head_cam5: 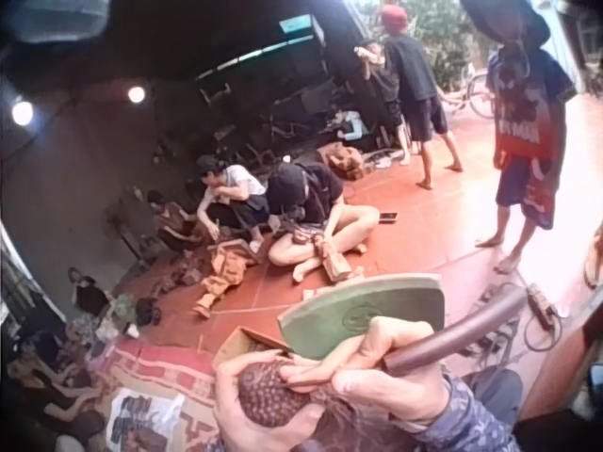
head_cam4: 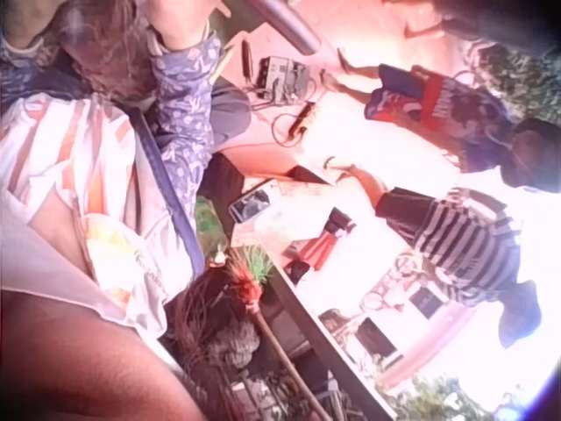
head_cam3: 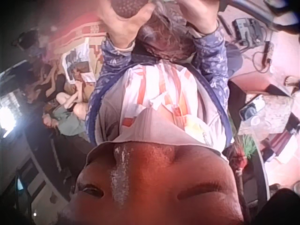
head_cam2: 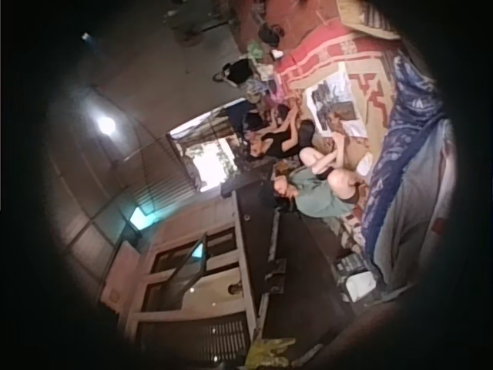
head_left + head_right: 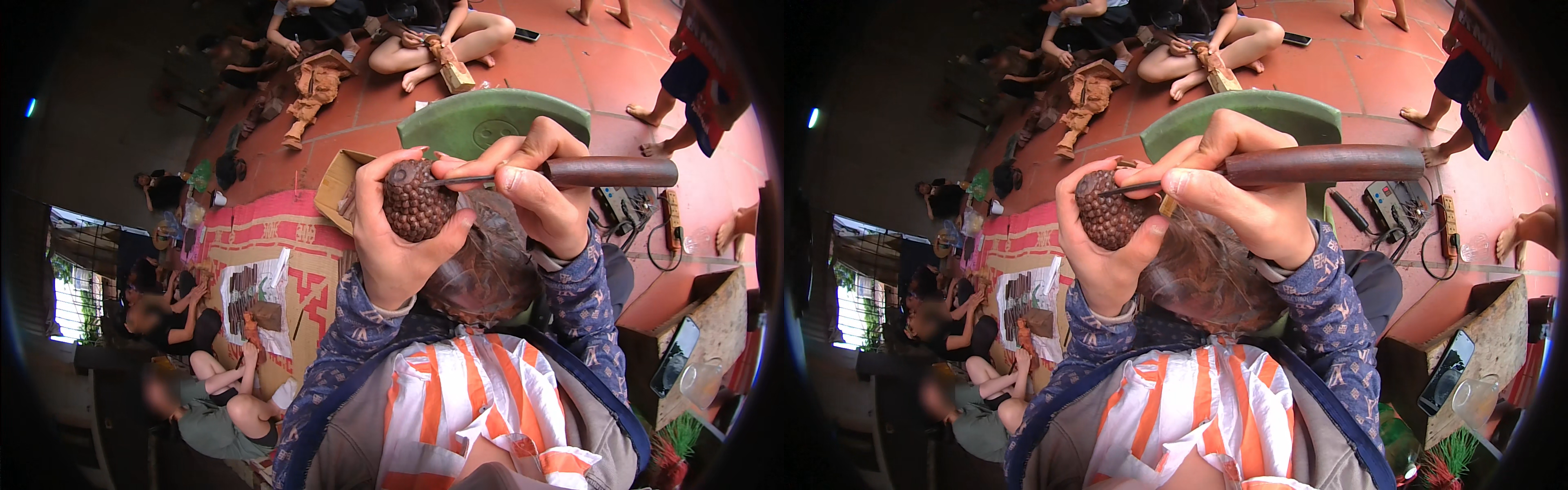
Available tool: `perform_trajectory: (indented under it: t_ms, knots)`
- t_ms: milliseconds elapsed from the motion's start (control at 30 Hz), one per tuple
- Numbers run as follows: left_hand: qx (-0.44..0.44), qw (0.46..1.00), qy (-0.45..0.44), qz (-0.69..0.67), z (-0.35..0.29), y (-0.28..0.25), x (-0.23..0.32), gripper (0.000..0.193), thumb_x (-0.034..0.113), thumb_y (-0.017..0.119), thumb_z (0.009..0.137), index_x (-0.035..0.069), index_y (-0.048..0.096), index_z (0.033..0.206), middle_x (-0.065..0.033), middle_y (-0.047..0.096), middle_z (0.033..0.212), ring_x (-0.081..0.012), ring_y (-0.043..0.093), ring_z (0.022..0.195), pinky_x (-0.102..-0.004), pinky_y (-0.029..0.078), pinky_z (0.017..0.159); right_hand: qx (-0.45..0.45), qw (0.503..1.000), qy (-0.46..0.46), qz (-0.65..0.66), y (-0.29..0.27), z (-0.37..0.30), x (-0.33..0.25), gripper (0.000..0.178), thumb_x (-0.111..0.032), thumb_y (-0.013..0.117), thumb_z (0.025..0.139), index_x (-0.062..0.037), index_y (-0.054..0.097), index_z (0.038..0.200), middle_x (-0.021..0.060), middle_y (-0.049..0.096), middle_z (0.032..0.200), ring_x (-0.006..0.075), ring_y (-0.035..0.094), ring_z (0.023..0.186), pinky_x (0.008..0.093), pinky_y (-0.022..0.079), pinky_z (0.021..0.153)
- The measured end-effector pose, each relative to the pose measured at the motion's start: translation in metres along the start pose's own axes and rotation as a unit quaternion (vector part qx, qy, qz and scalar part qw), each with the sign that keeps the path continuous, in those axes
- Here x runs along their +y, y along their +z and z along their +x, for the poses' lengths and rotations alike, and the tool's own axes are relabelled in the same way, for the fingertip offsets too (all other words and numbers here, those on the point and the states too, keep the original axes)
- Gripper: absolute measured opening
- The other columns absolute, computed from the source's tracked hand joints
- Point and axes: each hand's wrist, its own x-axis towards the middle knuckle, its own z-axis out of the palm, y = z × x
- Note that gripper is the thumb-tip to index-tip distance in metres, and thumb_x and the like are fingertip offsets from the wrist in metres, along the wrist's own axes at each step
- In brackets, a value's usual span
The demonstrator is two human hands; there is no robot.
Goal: The person carves a small, textured wooden object using a chisel and mallet. They hold the object in one hand and strike the chisel with the mallet to shape the surface, rotating the object periodically to access different areas.
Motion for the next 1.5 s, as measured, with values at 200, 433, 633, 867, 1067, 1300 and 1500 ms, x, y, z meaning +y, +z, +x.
perform_trajectory:
  t_ms: [200,433,633,867,1067,1300,1500]
  knots:
    - [-0.003,1.000,-0.013,-0.013,-0.001,0.000,0.003,0.065,0.010,0.083,0.068,0.001,0.047,0.121,-0.0099,0.056,0.115,-0.0173,0.058,0.103,-0.0310,0.046,0.092,0.000,1.000,0.000,0.002,0.000,0.000,0.002,0.019,0.001,0.060,0.089,0.0012,0.045,0.078,0.0315,0.066,0.092,0.0382,0.067,0.096,0.0485,0.056,0.086]
    - [-0.002,1.000,0.006,0.030,0.001,0.001,0.006,0.062,0.009,0.082,0.068,0.002,0.048,0.119,-0.0109,0.058,0.113,-0.0184,0.060,0.100,-0.0314,0.047,0.090,-0.039,0.999,0.031,-0.008,-0.012,0.006,0.006,0.015,-0.006,0.060,0.088,0.0012,0.048,0.082,0.0343,0.064,0.091,0.0433,0.066,0.095,0.0507,0.055,0.087]
    - [0.007,1.000,-0.001,0.014,-0.001,0.002,0.004,0.061,0.010,0.082,0.068,0.002,0.048,0.118,-0.0109,0.058,0.113,-0.0194,0.060,0.101,-0.0317,0.048,0.090,-0.094,0.986,0.059,-0.128,-0.012,0.011,-0.011,0.015,-0.005,0.059,0.088,0.0016,0.048,0.080,0.0336,0.064,0.091,0.0431,0.066,0.096,0.0538,0.053,0.090]
    - [-0.009,0.999,0.000,0.043,-0.001,0.000,0.006,0.062,0.008,0.080,0.070,0.003,0.047,0.122,-0.0097,0.060,0.108,-0.0163,0.060,0.101,-0.0287,0.047,0.088,-0.045,0.999,0.011,-0.008,-0.008,0.005,-0.004,0.018,-0.005,0.060,0.089,-0.0012,0.045,0.080,0.0305,0.066,0.091,0.0375,0.067,0.097,0.0480,0.054,0.088]
    - [-0.008,1.000,0.006,0.022,-0.001,0.001,0.003,0.063,0.010,0.082,0.069,0.002,0.047,0.121,-0.0117,0.059,0.113,-0.0188,0.060,0.101,-0.0311,0.047,0.091,-0.017,0.999,0.010,-0.025,-0.001,0.001,-0.006,0.018,0.000,0.060,0.090,0.0009,0.045,0.079,0.0301,0.066,0.091,0.0372,0.067,0.096,0.0483,0.054,0.088]
    - [-0.010,0.998,0.025,0.060,0.000,0.000,0.005,0.060,0.008,0.079,0.072,0.003,0.046,0.122,-0.0108,0.061,0.110,-0.0159,0.060,0.101,-0.0290,0.048,0.090,-0.033,0.997,-0.008,-0.070,0.000,0.000,-0.008,0.018,0.001,0.060,0.089,0.0018,0.046,0.080,0.0305,0.066,0.092,0.0375,0.067,0.097,0.0499,0.054,0.089]
    - [0.005,1.000,0.005,0.026,-0.002,0.003,0.005,0.060,0.009,0.082,0.069,0.003,0.049,0.119,-0.0103,0.059,0.110,-0.0189,0.061,0.099,-0.0310,0.048,0.088,-0.083,0.984,-0.020,-0.157,-0.004,0.001,-0.013,0.021,0.002,0.062,0.088,0.0011,0.046,0.075,0.0284,0.067,0.094,0.0342,0.068,0.098,0.0442,0.054,0.087]
